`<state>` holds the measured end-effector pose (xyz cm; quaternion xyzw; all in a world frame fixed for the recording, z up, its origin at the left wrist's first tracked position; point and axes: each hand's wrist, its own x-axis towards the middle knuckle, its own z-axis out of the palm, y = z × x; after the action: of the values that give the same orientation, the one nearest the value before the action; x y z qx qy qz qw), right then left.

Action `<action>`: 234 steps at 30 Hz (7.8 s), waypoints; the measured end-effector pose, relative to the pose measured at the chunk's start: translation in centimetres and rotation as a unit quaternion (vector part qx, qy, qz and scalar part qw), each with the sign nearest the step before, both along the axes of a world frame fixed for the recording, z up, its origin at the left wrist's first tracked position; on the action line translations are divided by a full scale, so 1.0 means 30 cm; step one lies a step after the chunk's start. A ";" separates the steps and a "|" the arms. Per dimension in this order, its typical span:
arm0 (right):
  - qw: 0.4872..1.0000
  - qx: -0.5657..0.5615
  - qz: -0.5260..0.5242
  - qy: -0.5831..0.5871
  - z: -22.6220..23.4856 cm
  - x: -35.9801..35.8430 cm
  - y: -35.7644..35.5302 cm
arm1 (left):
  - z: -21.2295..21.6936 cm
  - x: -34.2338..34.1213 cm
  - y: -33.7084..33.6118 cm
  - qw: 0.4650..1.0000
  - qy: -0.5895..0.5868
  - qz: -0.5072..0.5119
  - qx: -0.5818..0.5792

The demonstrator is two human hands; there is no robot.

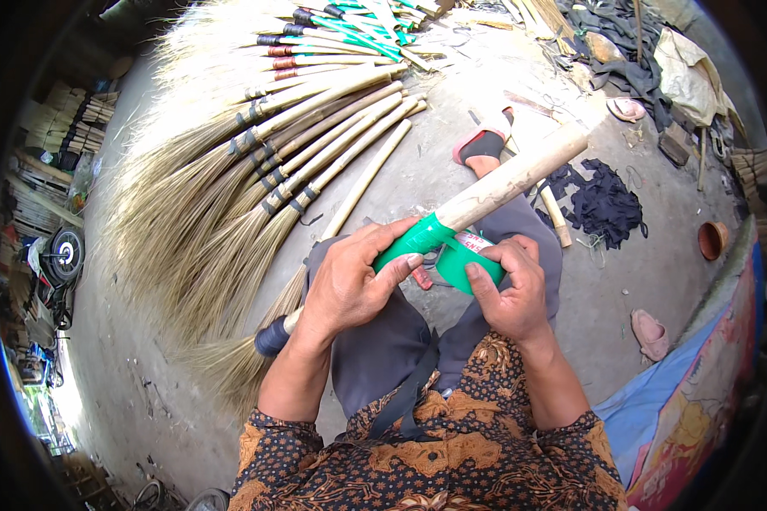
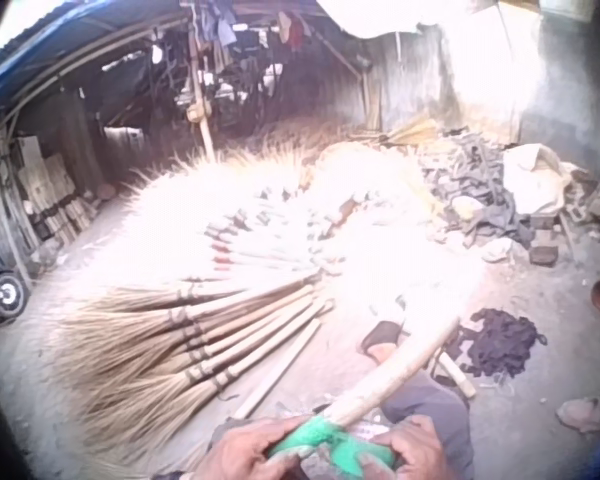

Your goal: The person wraps green tape around the handle of a broom. They pull the tape from a roll, wrap it around the handle multiple times, and press it to secure it.

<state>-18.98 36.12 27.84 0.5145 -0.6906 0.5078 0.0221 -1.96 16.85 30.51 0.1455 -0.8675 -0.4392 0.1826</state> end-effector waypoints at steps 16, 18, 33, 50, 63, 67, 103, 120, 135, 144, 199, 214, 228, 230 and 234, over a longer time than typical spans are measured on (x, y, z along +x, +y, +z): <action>0.998 -0.012 -0.067 0.013 -0.165 -0.108 -0.016 | -0.012 -0.126 0.079 0.974 -0.050 0.080 -0.206; 0.998 -0.021 -0.060 0.006 -0.179 -0.114 -0.009 | -0.020 -0.139 0.082 0.972 -0.049 0.106 -0.206; 0.996 -0.040 -0.058 -0.048 -0.211 -0.140 -0.001 | -0.017 -0.185 0.003 0.968 -0.226 0.090 -0.069; 0.994 -0.023 -0.089 -0.064 -0.250 -0.151 -0.017 | -0.053 -0.230 0.017 0.976 -0.127 0.076 -0.163; 0.990 -0.009 -0.125 -0.063 -0.274 -0.177 0.002 | -0.028 -0.250 -0.014 0.960 -0.276 0.016 -0.053; 0.990 0.015 -0.129 -0.061 -0.275 -0.185 0.008 | -0.027 -0.252 0.031 0.966 -0.232 0.059 -0.097; 0.981 -0.015 -0.176 -0.075 -0.293 -0.210 0.064 | -0.072 -0.251 0.047 0.958 -0.264 -0.009 -0.111; 0.980 -0.016 -0.183 -0.080 -0.305 -0.214 0.072 | -0.018 -0.270 0.053 0.950 -0.234 -0.009 -0.206; 0.974 -0.007 -0.217 -0.068 -0.312 -0.227 0.066 | -0.029 -0.285 0.045 0.967 -0.221 -0.003 -0.125; 0.977 -0.031 -0.197 -0.077 -0.299 -0.235 0.082 | -0.083 -0.287 0.037 0.959 -0.200 -0.007 -0.201; 0.968 -0.017 -0.236 -0.084 -0.342 -0.257 0.107 | -0.044 -0.309 0.022 0.954 -0.258 -0.041 -0.148; 0.962 -0.001 -0.255 -0.102 -0.350 -0.265 0.123 | -0.053 -0.321 0.044 0.952 -0.173 0.022 -0.250; 0.965 -0.020 -0.245 -0.096 -0.352 -0.268 0.090 | -0.054 -0.328 0.041 0.946 -0.288 -0.010 -0.146; 0.962 -0.019 -0.263 -0.068 -0.349 -0.271 0.085 | -0.056 -0.329 0.039 0.948 -0.266 -0.019 -0.174; 0.967 -0.024 -0.237 -0.086 -0.340 -0.274 0.080 | -0.057 -0.325 0.046 0.957 -0.153 0.003 -0.248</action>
<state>-27.21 38.51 17.64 0.2898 -0.7797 0.5470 0.0941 -11.72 18.23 28.81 0.1635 -0.9663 -0.1823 0.0792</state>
